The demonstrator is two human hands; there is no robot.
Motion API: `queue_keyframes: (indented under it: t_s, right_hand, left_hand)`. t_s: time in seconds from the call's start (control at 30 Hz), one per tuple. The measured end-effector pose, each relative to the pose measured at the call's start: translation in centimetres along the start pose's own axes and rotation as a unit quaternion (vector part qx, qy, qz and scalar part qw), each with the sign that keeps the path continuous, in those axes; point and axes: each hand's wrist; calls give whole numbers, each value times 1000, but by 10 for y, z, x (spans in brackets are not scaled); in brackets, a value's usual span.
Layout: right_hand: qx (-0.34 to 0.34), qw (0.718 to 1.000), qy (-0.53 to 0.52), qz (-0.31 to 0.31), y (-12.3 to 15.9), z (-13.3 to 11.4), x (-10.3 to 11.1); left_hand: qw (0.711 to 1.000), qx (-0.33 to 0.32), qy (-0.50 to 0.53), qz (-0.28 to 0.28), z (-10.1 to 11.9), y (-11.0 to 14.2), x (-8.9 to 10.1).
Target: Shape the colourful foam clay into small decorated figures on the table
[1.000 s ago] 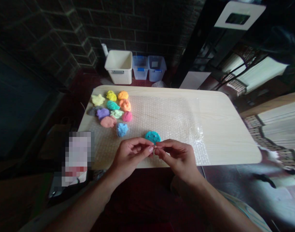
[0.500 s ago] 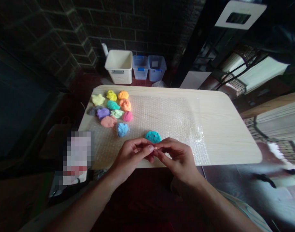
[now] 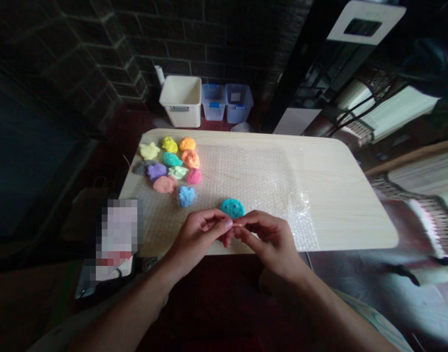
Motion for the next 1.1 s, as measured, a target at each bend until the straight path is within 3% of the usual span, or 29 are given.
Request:
queue_keyframes:
  t_s: [0.17,0.3,0.77,1.1]
  right_hand:
    - [-34,999,-37,16,-2,1,1]
    - [-24,996,-84,24,-3,3,0]
    - [-20,997,-75,16,-1,1,-1]
    - [-62,994,-85,13,-8,-3,0]
  left_hand:
    - [999,-2,33,-9,-1,-1,0]
    - [1000,-6,29,-2,-1,-1,0]
    - [1000,7,7,-21,-3,-2,2]
    - [1000,-8,-7,-5,1,0,0]
Point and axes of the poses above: each hand's wrist, its own y-axis away from the middle knuckle, its own x-axis out of the back of the hand, z = x × y, and after that the axes turned 13 degrees about x, right-handed
